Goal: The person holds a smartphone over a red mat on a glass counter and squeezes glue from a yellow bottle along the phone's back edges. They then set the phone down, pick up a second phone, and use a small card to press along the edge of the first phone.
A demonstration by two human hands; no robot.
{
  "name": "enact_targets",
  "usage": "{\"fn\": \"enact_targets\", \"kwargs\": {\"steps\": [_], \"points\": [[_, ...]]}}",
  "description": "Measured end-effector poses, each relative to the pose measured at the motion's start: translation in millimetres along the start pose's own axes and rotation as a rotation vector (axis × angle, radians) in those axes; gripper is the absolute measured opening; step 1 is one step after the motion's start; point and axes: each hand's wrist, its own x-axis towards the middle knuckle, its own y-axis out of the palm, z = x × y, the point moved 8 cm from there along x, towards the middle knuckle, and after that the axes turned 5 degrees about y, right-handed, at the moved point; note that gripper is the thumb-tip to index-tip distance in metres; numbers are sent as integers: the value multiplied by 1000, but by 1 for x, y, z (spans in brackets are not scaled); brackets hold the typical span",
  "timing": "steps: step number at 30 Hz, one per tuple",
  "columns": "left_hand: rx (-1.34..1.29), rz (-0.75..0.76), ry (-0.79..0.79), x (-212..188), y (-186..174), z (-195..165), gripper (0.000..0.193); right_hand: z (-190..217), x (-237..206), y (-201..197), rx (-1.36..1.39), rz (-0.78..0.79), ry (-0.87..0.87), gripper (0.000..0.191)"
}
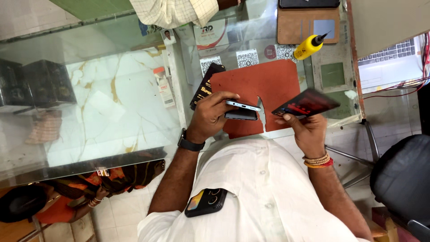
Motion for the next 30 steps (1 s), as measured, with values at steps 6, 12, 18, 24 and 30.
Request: {"fn": "enact_targets", "kwargs": {"steps": [6, 12, 18, 24, 30], "points": [[104, 32, 109, -1, 0, -10, 23, 26, 9, 23, -12, 103, -191, 17], [160, 26, 94, 3, -1, -11, 25, 43, 14, 46, 108, 174, -246, 19], [94, 67, 16, 9, -1, -8, 32, 81, 10, 51, -314, 81, -486, 15], [90, 85, 12, 8, 0, -8, 34, 90, 10, 54, -323, 78, -503, 11], [99, 89, 15, 8, 0, -7, 36, 100, 11, 69, -427, 114, -564, 12]]}}
